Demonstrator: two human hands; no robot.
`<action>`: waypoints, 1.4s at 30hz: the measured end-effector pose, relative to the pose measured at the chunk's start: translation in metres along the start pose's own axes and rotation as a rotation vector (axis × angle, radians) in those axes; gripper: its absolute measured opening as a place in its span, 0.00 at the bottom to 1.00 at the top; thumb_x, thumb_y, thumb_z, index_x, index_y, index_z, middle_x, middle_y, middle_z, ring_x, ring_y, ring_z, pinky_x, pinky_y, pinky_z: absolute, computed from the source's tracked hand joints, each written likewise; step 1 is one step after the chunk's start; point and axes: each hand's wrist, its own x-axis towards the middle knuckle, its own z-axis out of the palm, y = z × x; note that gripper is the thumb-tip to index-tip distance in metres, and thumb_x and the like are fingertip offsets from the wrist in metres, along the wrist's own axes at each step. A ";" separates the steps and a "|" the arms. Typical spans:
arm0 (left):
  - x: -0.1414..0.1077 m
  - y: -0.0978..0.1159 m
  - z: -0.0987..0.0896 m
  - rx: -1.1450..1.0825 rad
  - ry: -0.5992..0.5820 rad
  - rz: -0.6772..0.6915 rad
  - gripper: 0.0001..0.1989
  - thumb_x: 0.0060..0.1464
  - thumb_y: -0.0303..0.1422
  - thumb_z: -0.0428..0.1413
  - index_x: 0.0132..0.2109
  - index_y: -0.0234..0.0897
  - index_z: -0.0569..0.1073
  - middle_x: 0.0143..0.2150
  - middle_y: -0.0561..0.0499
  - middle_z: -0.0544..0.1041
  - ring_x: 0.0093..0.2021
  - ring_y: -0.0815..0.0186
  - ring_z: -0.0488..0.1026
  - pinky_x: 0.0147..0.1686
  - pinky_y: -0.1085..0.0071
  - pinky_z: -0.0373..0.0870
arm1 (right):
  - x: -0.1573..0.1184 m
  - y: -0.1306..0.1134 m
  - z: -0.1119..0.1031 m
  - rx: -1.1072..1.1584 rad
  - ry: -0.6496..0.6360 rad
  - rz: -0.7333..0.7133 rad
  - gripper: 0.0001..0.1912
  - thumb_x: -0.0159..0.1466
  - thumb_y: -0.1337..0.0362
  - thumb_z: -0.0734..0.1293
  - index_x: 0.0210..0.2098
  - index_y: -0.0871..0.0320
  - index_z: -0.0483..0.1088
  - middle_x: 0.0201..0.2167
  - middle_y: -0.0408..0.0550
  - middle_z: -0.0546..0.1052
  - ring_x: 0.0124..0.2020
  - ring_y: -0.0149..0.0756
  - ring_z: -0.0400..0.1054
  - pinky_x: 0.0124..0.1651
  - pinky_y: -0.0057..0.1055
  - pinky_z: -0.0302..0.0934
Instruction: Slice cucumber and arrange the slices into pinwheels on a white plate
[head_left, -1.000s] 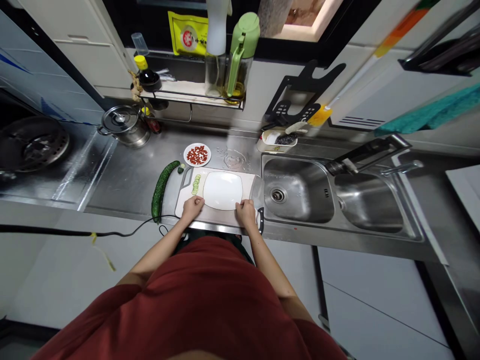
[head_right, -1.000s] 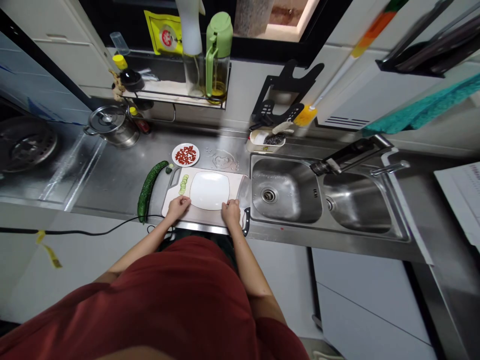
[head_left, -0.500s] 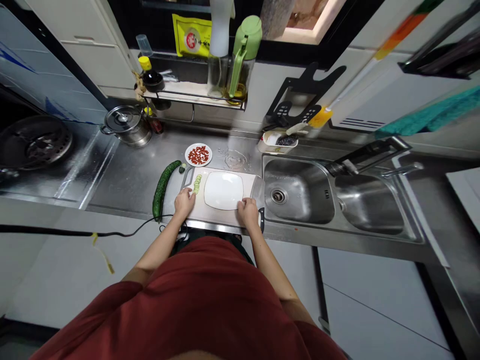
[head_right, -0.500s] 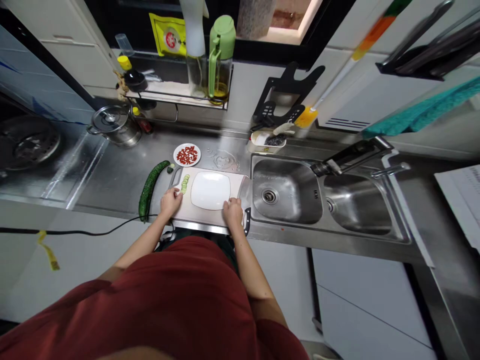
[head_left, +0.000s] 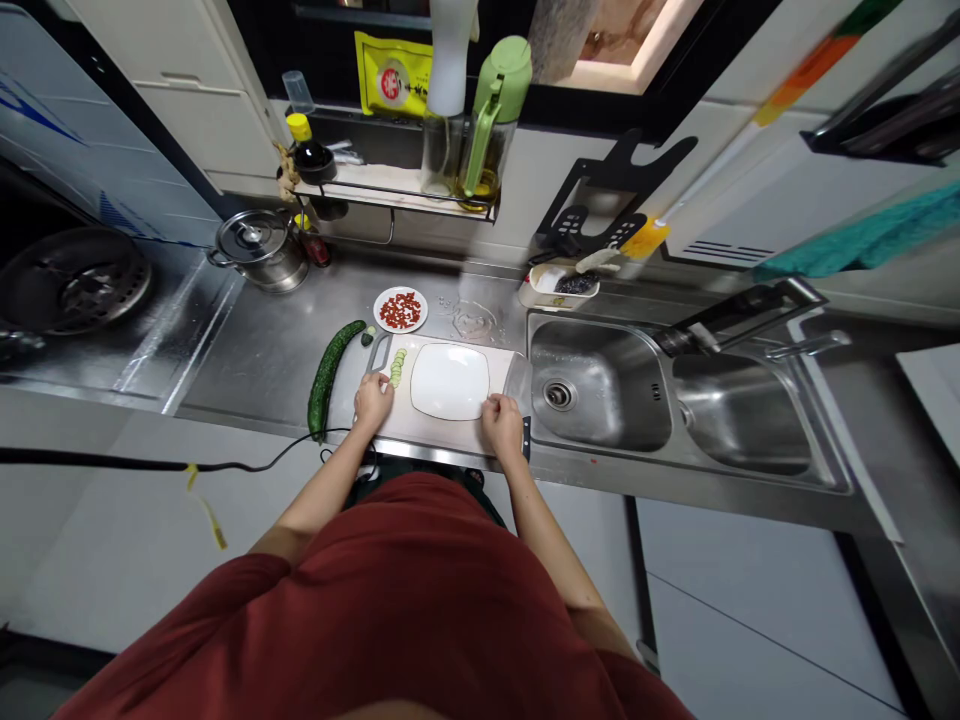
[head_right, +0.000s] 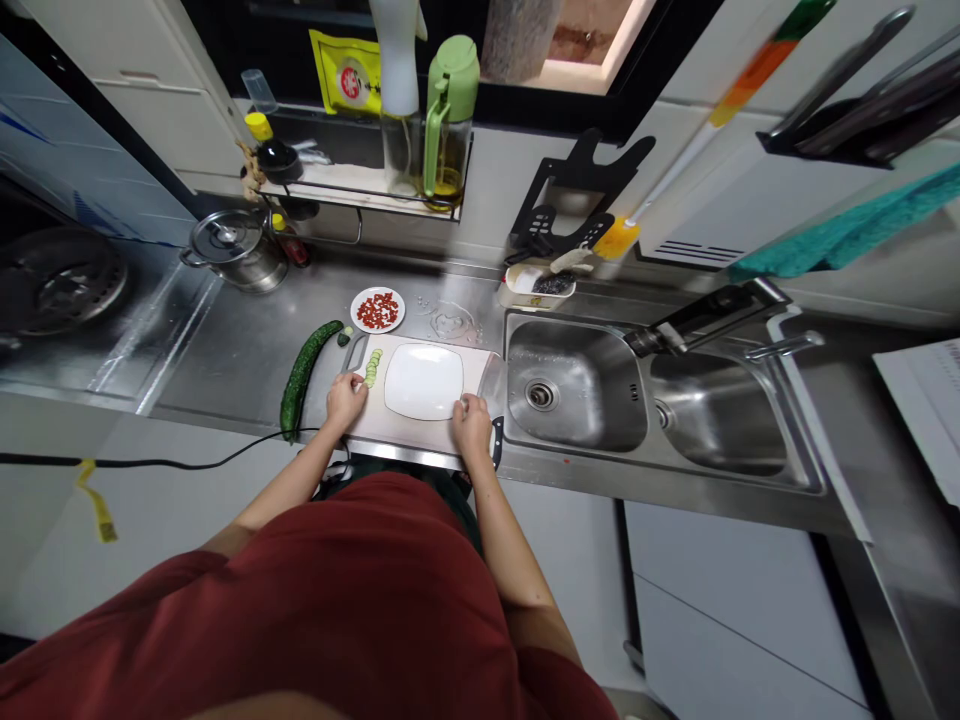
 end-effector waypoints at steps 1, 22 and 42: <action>0.000 0.000 0.000 0.004 0.002 -0.008 0.09 0.53 0.34 0.52 0.40 0.39 0.72 0.42 0.46 0.72 0.40 0.61 0.71 0.41 0.68 0.63 | 0.000 0.000 0.000 0.007 0.004 -0.008 0.16 0.62 0.59 0.57 0.42 0.61 0.70 0.35 0.52 0.71 0.34 0.38 0.64 0.40 0.33 0.59; 0.017 0.045 -0.049 -0.934 -0.376 0.110 0.15 0.38 0.37 0.64 0.34 0.32 0.74 0.30 0.49 0.76 0.29 0.70 0.70 0.33 0.73 0.67 | 0.020 -0.069 -0.024 0.241 -0.001 -0.219 0.10 0.63 0.60 0.59 0.37 0.58 0.70 0.33 0.48 0.72 0.32 0.36 0.65 0.39 0.33 0.61; -0.008 0.107 -0.089 -0.976 -0.514 0.256 0.18 0.45 0.41 0.62 0.41 0.34 0.73 0.30 0.50 0.76 0.31 0.70 0.72 0.30 0.77 0.64 | 0.038 -0.125 -0.056 0.538 -0.136 -0.369 0.08 0.62 0.59 0.63 0.30 0.55 0.70 0.38 0.47 0.73 0.44 0.36 0.64 0.37 0.29 0.61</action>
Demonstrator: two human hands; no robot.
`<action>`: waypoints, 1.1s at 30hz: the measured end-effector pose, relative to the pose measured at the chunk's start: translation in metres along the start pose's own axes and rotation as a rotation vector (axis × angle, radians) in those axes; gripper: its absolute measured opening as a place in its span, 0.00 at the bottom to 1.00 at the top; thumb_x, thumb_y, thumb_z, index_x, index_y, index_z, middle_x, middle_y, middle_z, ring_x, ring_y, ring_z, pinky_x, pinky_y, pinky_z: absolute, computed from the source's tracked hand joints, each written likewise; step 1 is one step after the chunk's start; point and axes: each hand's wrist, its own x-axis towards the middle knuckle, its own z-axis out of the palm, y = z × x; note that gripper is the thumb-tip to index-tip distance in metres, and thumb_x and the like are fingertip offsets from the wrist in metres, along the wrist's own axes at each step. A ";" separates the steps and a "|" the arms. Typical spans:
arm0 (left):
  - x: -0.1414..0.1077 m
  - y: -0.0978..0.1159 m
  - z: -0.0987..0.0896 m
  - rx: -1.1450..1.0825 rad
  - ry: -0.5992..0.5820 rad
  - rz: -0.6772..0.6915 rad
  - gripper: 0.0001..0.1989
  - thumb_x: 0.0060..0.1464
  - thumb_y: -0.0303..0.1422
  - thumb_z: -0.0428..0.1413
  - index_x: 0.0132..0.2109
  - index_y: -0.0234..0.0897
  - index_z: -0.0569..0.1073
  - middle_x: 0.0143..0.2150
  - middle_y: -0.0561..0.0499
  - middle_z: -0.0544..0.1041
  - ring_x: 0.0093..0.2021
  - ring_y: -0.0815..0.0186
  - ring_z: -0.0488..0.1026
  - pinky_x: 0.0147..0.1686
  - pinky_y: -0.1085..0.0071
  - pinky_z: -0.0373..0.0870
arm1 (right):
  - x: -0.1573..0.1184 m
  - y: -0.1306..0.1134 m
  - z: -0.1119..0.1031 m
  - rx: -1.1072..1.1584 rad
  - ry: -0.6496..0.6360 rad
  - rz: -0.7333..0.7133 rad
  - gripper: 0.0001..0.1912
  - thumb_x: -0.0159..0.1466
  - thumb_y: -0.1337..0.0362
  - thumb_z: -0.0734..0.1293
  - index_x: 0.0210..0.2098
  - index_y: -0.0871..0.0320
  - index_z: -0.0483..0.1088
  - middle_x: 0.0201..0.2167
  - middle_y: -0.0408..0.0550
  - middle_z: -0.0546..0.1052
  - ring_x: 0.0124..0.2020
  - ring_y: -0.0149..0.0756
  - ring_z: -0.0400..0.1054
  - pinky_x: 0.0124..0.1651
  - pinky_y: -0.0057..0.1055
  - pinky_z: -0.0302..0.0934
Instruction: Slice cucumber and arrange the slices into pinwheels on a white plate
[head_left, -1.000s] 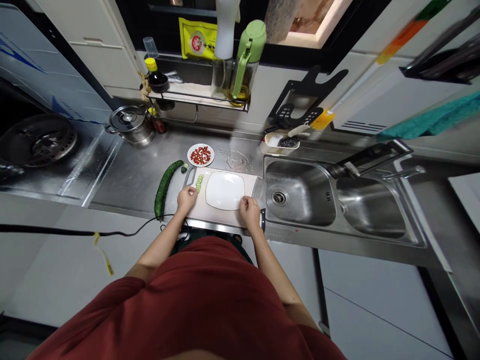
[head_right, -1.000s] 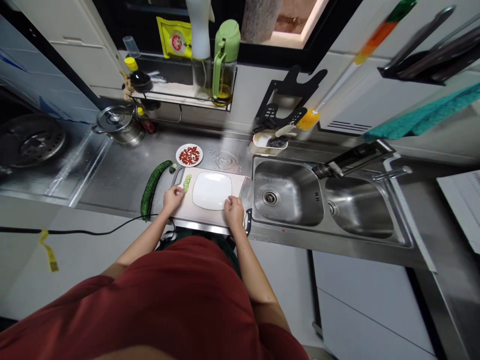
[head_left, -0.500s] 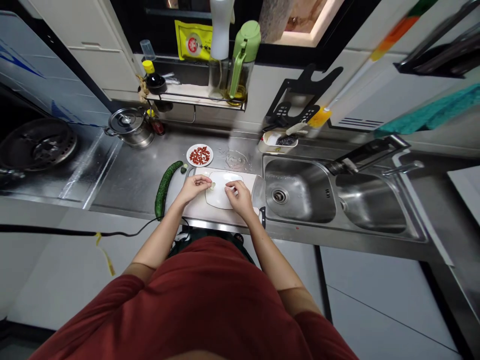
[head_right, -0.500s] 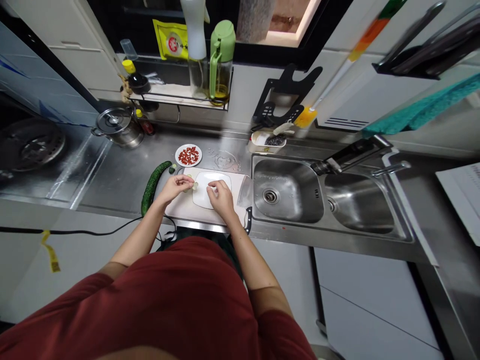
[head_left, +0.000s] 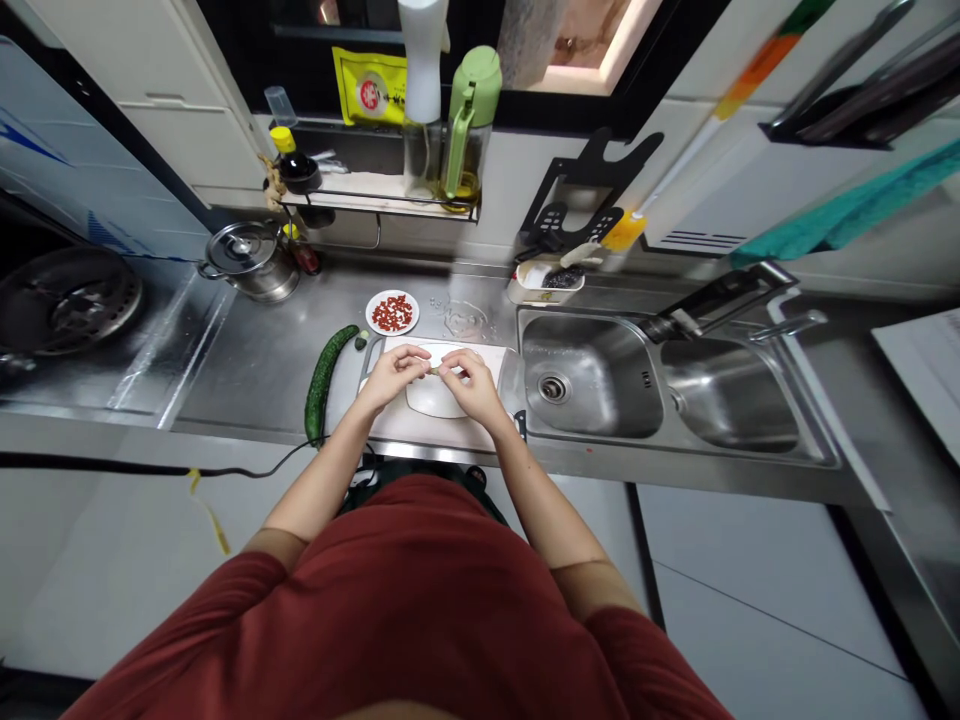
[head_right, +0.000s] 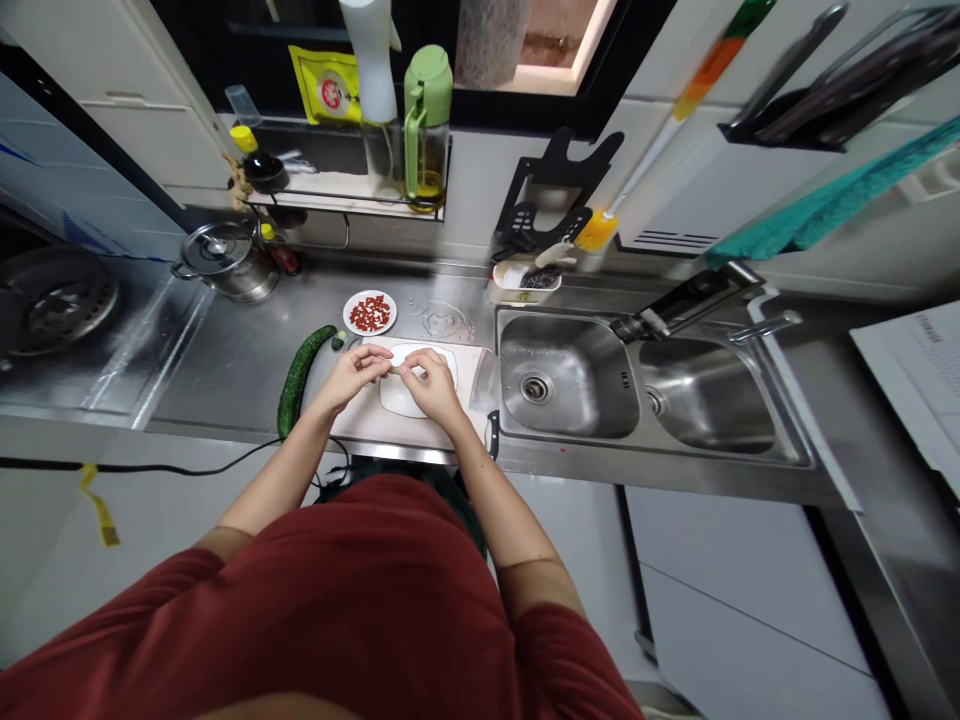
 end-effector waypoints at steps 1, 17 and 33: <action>0.000 -0.003 0.001 -0.020 0.024 -0.048 0.18 0.46 0.42 0.61 0.41 0.34 0.72 0.29 0.50 0.76 0.30 0.71 0.71 0.27 0.78 0.62 | 0.001 0.000 -0.001 -0.002 0.007 -0.004 0.08 0.61 0.59 0.63 0.30 0.55 0.70 0.38 0.47 0.73 0.44 0.36 0.64 0.39 0.30 0.61; 0.006 0.000 0.018 -0.476 -0.124 -0.404 0.21 0.49 0.41 0.60 0.49 0.38 0.69 0.28 0.53 0.71 0.25 0.75 0.69 0.20 0.83 0.60 | 0.006 0.003 -0.013 -0.083 -0.014 -0.096 0.08 0.63 0.57 0.64 0.32 0.53 0.71 0.39 0.46 0.73 0.46 0.38 0.64 0.55 0.40 0.53; 0.021 -0.013 0.019 -0.174 0.071 -0.125 0.23 0.43 0.34 0.62 0.48 0.38 0.68 0.30 0.54 0.74 0.27 0.74 0.67 0.22 0.80 0.55 | 0.010 0.023 -0.009 -0.134 -0.017 -0.041 0.06 0.61 0.61 0.64 0.30 0.54 0.72 0.39 0.47 0.72 0.46 0.38 0.64 0.53 0.40 0.54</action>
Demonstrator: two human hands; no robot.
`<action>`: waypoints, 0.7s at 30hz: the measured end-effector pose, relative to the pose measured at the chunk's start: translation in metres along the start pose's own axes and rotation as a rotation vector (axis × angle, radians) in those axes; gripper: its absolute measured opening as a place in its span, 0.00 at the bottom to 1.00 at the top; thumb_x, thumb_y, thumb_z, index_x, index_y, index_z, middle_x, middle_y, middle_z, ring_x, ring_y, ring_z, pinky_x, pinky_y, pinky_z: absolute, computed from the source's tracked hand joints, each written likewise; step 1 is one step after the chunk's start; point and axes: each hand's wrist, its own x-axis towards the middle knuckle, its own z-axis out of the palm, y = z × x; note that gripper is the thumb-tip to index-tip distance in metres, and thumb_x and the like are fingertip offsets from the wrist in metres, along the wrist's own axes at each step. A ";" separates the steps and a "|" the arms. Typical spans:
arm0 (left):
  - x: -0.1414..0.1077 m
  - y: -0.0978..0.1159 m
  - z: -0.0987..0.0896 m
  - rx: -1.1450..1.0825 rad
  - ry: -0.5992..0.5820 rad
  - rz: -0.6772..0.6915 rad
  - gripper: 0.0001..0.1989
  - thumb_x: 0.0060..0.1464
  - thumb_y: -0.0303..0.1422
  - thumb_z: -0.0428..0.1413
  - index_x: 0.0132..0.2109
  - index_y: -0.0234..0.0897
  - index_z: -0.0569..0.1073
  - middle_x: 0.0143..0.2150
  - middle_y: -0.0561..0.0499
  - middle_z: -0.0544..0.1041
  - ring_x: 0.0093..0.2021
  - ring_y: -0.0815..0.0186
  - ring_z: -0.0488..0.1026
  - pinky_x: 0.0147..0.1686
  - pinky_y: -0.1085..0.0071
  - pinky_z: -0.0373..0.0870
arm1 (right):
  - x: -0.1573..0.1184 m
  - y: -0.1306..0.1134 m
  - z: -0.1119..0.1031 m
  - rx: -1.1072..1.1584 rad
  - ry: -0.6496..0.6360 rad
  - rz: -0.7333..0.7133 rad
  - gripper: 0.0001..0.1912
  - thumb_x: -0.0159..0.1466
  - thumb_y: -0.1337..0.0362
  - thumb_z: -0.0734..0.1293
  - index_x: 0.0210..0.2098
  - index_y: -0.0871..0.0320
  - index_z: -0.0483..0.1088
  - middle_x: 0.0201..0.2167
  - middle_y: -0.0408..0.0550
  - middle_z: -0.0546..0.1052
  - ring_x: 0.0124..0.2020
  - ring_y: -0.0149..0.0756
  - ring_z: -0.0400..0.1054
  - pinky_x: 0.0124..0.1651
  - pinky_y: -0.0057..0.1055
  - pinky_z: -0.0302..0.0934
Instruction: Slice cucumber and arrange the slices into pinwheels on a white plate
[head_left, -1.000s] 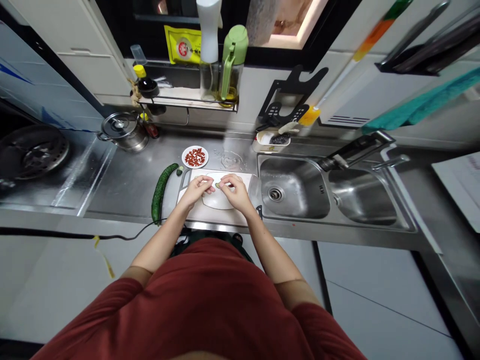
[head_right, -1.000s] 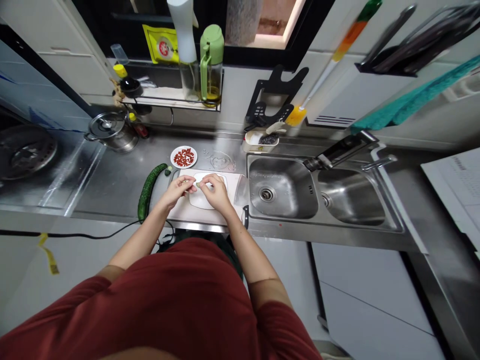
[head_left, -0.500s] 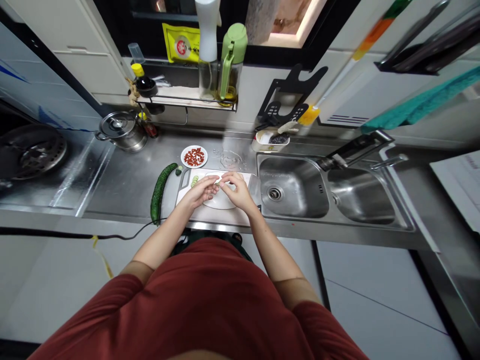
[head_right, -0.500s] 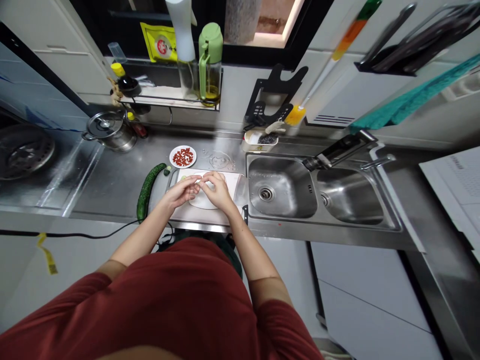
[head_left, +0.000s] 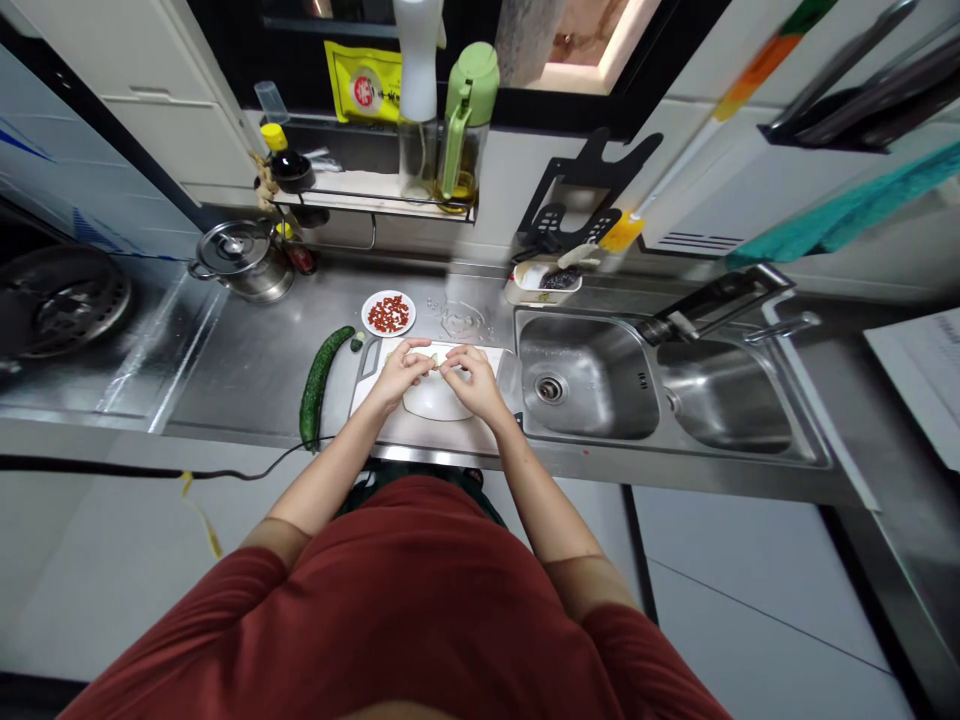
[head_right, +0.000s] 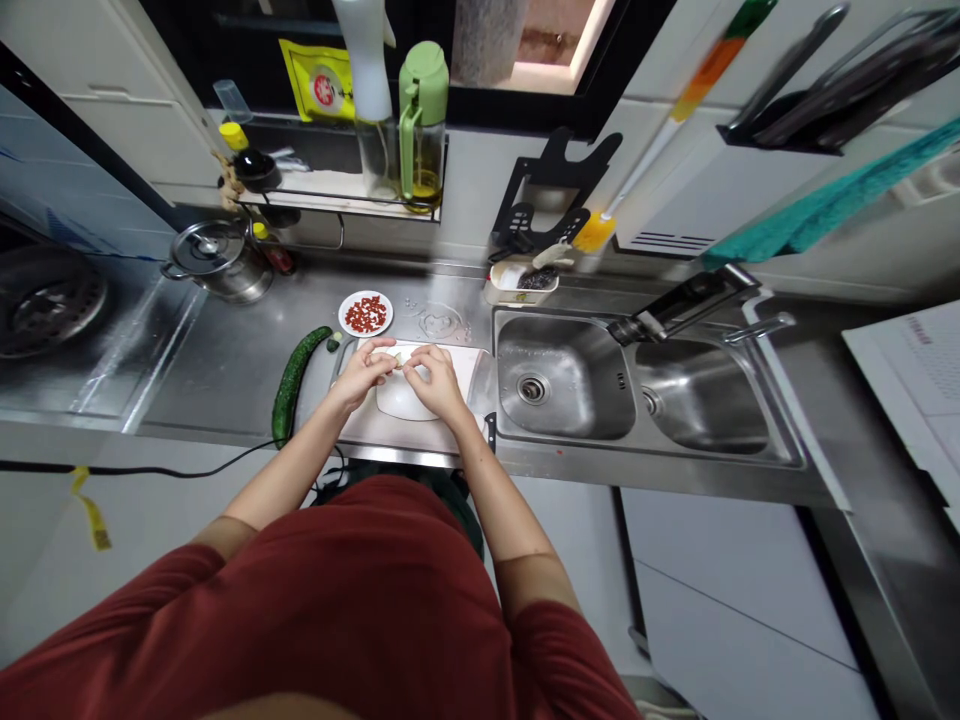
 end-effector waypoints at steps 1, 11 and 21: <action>0.001 -0.001 0.001 0.018 0.008 0.028 0.23 0.43 0.35 0.61 0.48 0.38 0.67 0.30 0.54 0.74 0.27 0.74 0.67 0.23 0.80 0.55 | 0.001 0.002 0.001 0.012 0.004 0.011 0.06 0.60 0.61 0.64 0.29 0.54 0.72 0.39 0.46 0.72 0.45 0.38 0.64 0.53 0.39 0.55; 0.016 -0.014 0.002 0.124 0.051 0.194 0.21 0.45 0.33 0.60 0.48 0.36 0.69 0.28 0.55 0.73 0.29 0.73 0.68 0.34 0.76 0.62 | 0.005 0.022 0.012 0.126 0.005 0.122 0.07 0.58 0.62 0.63 0.27 0.56 0.71 0.33 0.45 0.74 0.38 0.35 0.67 0.33 0.27 0.59; 0.059 -0.055 -0.005 0.211 0.007 0.152 0.19 0.44 0.31 0.59 0.46 0.33 0.71 0.28 0.54 0.74 0.27 0.73 0.68 0.32 0.76 0.63 | 0.016 0.070 0.028 0.014 -0.113 0.264 0.08 0.55 0.65 0.61 0.28 0.59 0.72 0.25 0.42 0.74 0.28 0.31 0.66 0.35 0.26 0.58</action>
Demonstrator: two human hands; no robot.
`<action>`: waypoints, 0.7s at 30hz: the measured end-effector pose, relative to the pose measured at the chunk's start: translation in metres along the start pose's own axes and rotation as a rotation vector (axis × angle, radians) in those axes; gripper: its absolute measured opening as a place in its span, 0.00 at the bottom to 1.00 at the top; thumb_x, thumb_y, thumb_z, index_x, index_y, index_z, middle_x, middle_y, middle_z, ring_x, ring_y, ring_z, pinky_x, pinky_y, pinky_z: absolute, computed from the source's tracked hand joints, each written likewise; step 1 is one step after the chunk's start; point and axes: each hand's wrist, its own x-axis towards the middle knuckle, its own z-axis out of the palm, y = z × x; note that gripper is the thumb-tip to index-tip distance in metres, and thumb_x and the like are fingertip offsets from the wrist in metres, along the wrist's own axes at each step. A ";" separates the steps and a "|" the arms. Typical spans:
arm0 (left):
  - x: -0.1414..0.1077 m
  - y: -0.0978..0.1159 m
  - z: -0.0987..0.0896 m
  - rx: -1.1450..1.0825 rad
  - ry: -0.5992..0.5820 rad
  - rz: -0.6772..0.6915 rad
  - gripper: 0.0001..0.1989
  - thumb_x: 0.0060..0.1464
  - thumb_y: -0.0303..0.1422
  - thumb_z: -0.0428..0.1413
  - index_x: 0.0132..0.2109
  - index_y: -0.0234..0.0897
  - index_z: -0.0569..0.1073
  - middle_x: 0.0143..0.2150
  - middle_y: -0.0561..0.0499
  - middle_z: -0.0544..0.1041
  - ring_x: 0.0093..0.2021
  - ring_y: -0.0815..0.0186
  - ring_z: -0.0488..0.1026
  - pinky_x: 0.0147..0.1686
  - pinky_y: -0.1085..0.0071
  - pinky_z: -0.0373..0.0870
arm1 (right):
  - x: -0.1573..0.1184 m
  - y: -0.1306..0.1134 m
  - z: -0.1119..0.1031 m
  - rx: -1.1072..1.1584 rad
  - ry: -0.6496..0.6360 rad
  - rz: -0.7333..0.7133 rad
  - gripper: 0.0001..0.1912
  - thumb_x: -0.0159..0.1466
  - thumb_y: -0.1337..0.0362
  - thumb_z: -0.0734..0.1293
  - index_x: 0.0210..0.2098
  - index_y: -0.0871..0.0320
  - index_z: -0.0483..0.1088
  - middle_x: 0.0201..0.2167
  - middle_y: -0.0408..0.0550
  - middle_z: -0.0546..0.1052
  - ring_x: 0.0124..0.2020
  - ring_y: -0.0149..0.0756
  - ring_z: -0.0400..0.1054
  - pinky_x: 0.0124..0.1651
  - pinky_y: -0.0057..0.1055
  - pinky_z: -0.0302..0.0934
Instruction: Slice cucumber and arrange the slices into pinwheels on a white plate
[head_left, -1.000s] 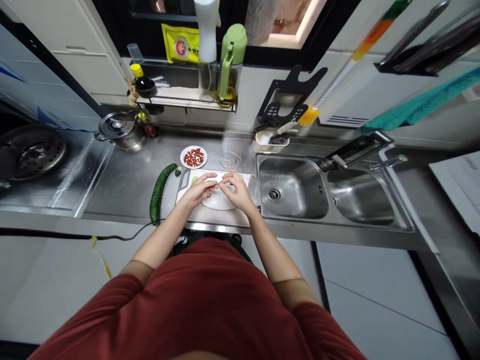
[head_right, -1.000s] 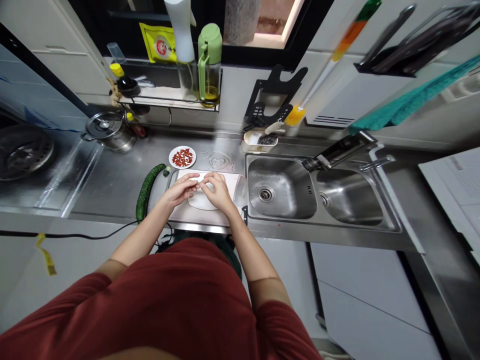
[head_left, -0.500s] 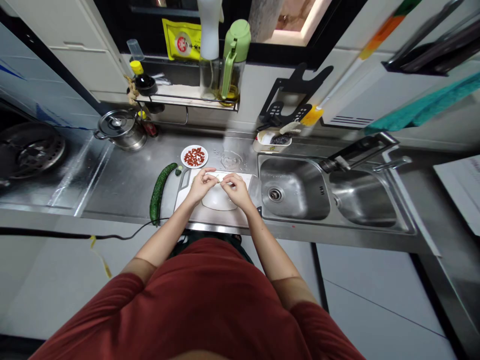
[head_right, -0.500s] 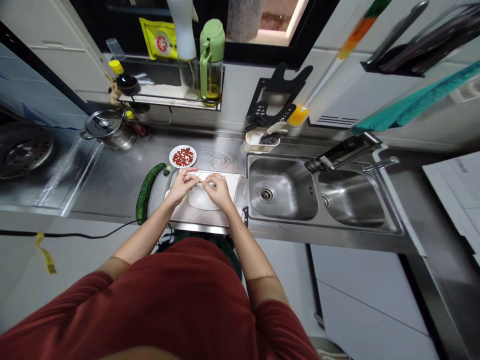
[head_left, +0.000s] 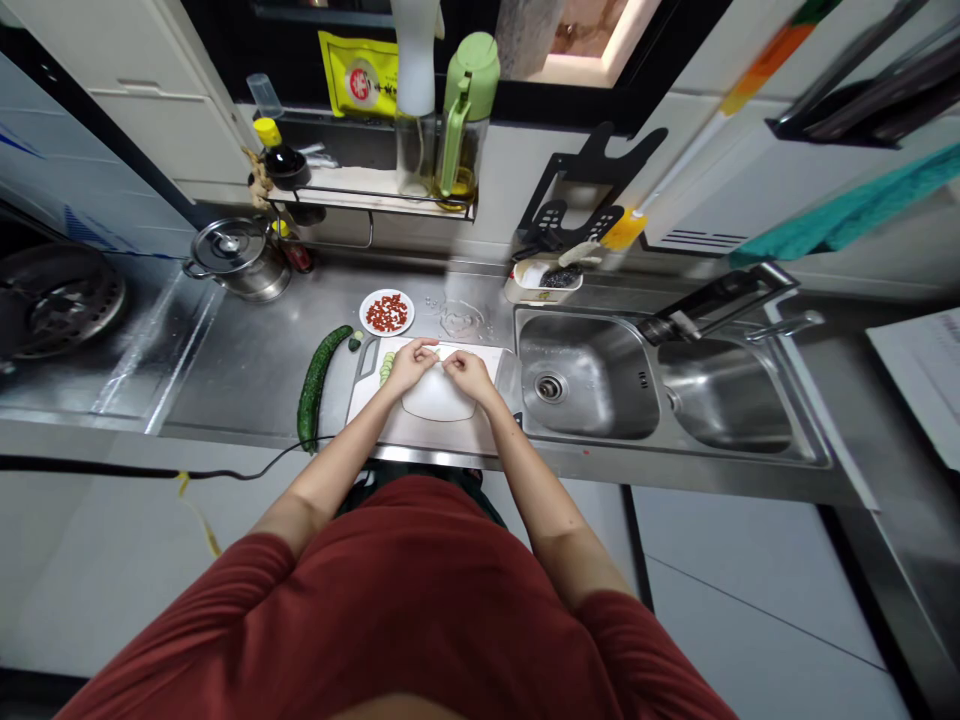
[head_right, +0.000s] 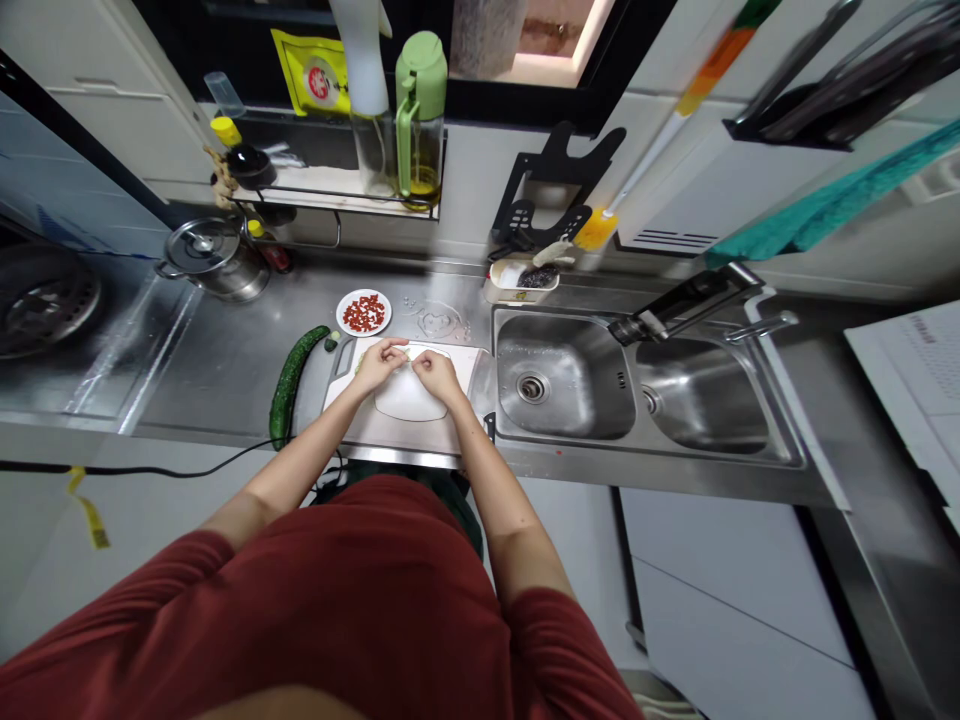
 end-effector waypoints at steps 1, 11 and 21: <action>0.004 -0.007 0.000 0.015 0.002 -0.003 0.19 0.44 0.31 0.59 0.46 0.33 0.71 0.28 0.54 0.73 0.26 0.73 0.67 0.31 0.76 0.63 | 0.003 0.005 0.003 -0.024 -0.006 0.012 0.08 0.55 0.66 0.61 0.28 0.59 0.72 0.25 0.42 0.74 0.28 0.31 0.65 0.35 0.26 0.58; 0.032 -0.045 0.003 0.394 0.069 0.038 0.15 0.48 0.29 0.55 0.45 0.36 0.73 0.29 0.53 0.75 0.28 0.71 0.69 0.33 0.75 0.64 | 0.025 0.027 0.024 -0.260 -0.039 0.244 0.08 0.57 0.66 0.61 0.31 0.59 0.72 0.29 0.45 0.76 0.30 0.30 0.66 0.35 0.23 0.56; 0.033 -0.042 0.008 0.786 0.033 0.094 0.14 0.52 0.27 0.52 0.45 0.40 0.74 0.35 0.51 0.77 0.35 0.66 0.71 0.38 0.72 0.65 | 0.030 0.028 0.036 -0.432 -0.040 0.429 0.10 0.61 0.62 0.59 0.36 0.56 0.71 0.37 0.49 0.77 0.38 0.36 0.69 0.38 0.27 0.58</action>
